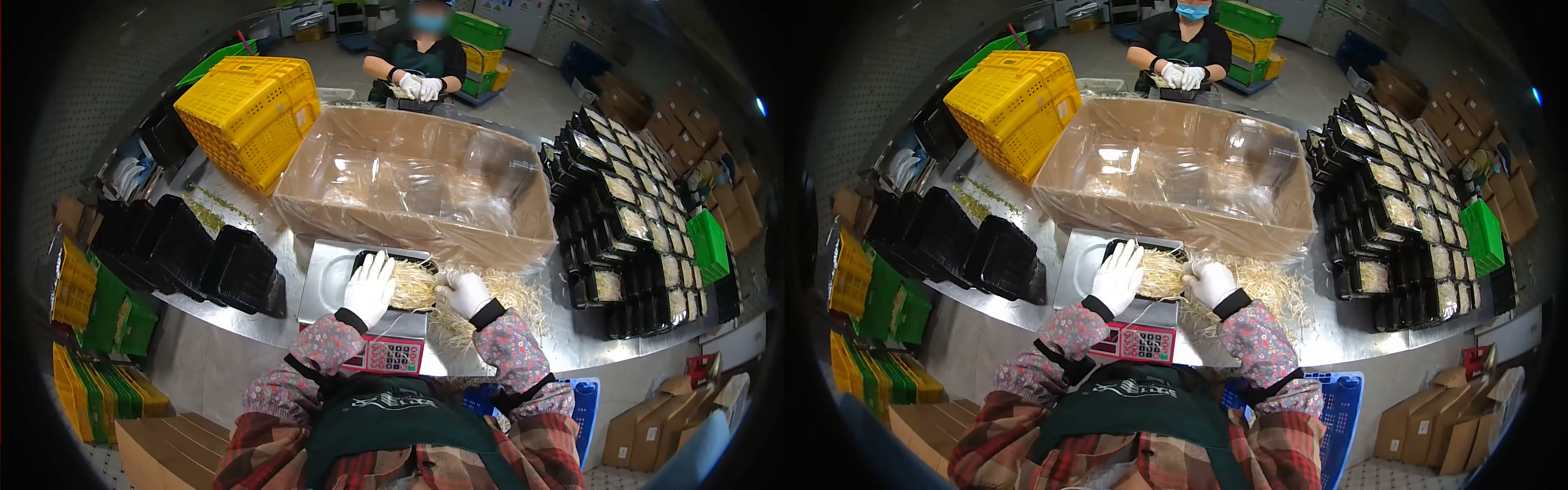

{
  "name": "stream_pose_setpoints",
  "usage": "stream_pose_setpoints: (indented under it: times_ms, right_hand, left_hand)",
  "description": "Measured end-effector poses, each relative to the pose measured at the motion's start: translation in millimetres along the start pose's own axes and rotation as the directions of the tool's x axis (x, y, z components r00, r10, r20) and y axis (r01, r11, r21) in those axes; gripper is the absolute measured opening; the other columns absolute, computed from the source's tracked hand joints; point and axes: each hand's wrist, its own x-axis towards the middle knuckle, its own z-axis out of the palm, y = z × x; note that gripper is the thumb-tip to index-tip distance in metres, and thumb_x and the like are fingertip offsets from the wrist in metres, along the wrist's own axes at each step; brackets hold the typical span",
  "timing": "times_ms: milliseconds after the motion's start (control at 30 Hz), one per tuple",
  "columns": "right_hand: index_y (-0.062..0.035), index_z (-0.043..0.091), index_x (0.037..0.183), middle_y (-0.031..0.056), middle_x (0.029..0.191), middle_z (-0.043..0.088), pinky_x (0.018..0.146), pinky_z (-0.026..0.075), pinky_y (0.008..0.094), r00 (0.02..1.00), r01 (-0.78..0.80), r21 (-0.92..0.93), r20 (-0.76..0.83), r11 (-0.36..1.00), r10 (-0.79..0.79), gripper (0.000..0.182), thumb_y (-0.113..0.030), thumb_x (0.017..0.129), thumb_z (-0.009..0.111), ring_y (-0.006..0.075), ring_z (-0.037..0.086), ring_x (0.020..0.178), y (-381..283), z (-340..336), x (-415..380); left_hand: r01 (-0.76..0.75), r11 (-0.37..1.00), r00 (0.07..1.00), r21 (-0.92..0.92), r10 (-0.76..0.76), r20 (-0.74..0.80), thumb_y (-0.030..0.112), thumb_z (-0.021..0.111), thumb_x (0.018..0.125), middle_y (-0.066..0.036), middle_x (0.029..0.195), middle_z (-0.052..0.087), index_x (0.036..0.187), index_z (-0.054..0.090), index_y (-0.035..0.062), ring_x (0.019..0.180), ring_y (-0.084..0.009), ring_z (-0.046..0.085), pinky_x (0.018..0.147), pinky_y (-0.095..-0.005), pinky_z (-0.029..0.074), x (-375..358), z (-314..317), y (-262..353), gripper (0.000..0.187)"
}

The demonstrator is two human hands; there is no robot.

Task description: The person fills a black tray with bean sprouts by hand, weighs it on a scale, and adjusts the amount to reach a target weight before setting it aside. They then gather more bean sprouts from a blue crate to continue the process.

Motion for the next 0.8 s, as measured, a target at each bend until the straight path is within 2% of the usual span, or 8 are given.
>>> stream_pose_setpoints:
  times_ms: [33, 200, 400, 467, 533, 567, 700, 800]
  right_hand:
    - [-0.0086, 0.071, 0.093, 0.0172, 0.084, 0.067, 0.074, 0.052, 0.0418, 0.999, -0.051, 0.018, -0.001, 0.999, 0.051, 0.018, -0.023, 0.082, 0.068, 0.0364, 0.065, 0.081, -7, -15, -3]
    - [0.0047, 0.066, 0.094, 0.0059, 0.078, 0.068, 0.059, 0.05, 0.0228, 0.96, -0.185, 0.504, -0.089, 0.843, 0.264, 0.015, -0.008, 0.086, 0.069, 0.0072, 0.061, 0.068, 22, -64, -27]
    - [0.0026, 0.065, 0.097, 0.0021, 0.074, 0.066, 0.052, 0.046, 0.0191, 0.882, -0.326, 0.624, -0.069, 0.71, 0.466, 0.02, -0.013, 0.086, 0.07, 0.0054, 0.058, 0.059, 76, -78, -68]
    - [0.0034, 0.065, 0.104, 0.0088, 0.081, 0.069, 0.061, 0.051, 0.0242, 0.855, -0.421, 0.572, -0.008, 0.704, 0.518, 0.028, -0.016, 0.085, 0.072, 0.0114, 0.064, 0.07, 118, -50, -80]
    - [0.0026, 0.061, 0.119, 0.0198, 0.098, 0.069, 0.083, 0.053, 0.0353, 0.923, -0.382, 0.081, -0.015, 0.921, 0.385, 0.049, -0.025, 0.081, 0.076, 0.0257, 0.067, 0.093, 129, -27, -94]
    - [-0.0001, 0.046, 0.137, 0.0285, 0.126, 0.056, 0.104, 0.039, 0.0418, 0.882, -0.423, -0.134, 0.169, 0.896, 0.441, 0.079, -0.034, 0.075, 0.081, 0.0368, 0.051, 0.124, 132, -28, -97]
    - [-0.0043, 0.027, 0.147, 0.0286, 0.146, 0.032, 0.111, 0.03, 0.0441, 0.983, -0.171, -0.085, -0.074, 0.982, 0.165, 0.105, -0.039, 0.066, 0.084, 0.0405, 0.029, 0.138, 68, -27, -59]
    - [-0.0096, 0.023, 0.15, 0.0278, 0.151, 0.022, 0.112, 0.028, 0.0444, 0.988, 0.058, -0.048, -0.141, 0.997, -0.064, 0.117, -0.041, 0.057, 0.088, 0.0423, 0.023, 0.14, -29, -17, -3]
  left_hand:
    - [-0.01, 1.0, 1.0, -0.008, 0.01, -0.005, 0.028, 0.048, 0.094, -0.02, 0.143, 0.041, 0.139, 0.043, 0.0049, 0.131, -0.0384, 0.039, 0.107, -0.0447, 0.032, 0, 0, 0, 0.05]
    - [-0.03, 0.999, 1.0, -0.039, 0.03, 0.008, 0.028, 0.049, 0.094, -0.021, 0.143, 0.041, 0.139, 0.043, 0.0044, 0.132, -0.04, 0.037, 0.11, -0.0455, 0.03, 0, -1, -6, 0.05]
    - [0.001, 0.964, 0.994, -0.266, -0.03, -0.103, 0.023, 0.053, 0.093, -0.021, 0.14, 0.045, 0.136, 0.046, 0.0016, 0.132, -0.0374, 0.04, 0.108, -0.0408, 0.034, 7, -48, -24, 0.048]
    - [0.067, 0.899, 0.976, -0.433, -0.15, -0.159, 0.023, 0.055, 0.093, -0.022, 0.137, 0.048, 0.135, 0.046, 0.0004, 0.13, -0.036, 0.042, 0.108, -0.0396, 0.035, 8, -48, -50, 0.048]
    - [0.125, 0.9, 0.965, -0.418, -0.208, -0.159, 0.026, 0.055, 0.094, -0.023, 0.136, 0.048, 0.135, 0.046, -0.0005, 0.13, -0.0364, 0.042, 0.108, -0.0396, 0.034, 6, -62, -68, 0.05]
    - [0.159, 0.909, 0.965, -0.384, -0.226, -0.136, 0.028, 0.054, 0.094, -0.024, 0.136, 0.048, 0.135, 0.045, -0.0014, 0.13, -0.0366, 0.042, 0.108, -0.0398, 0.034, 4, -62, -79, 0.051]
    - [0.257, 0.934, 0.964, -0.25, -0.266, -0.002, 0.042, 0.047, 0.096, -0.025, 0.138, 0.046, 0.138, 0.039, -0.0037, 0.132, -0.0387, 0.039, 0.11, -0.0421, 0.031, 12, -58, -75, 0.063]
    - [0.103, 0.985, 0.986, -0.135, -0.084, 0.141, 0.05, 0.045, 0.093, -0.025, 0.14, 0.044, 0.139, 0.039, -0.0042, 0.135, -0.0374, 0.035, 0.112, -0.0424, 0.027, 20, -39, -30, 0.07]
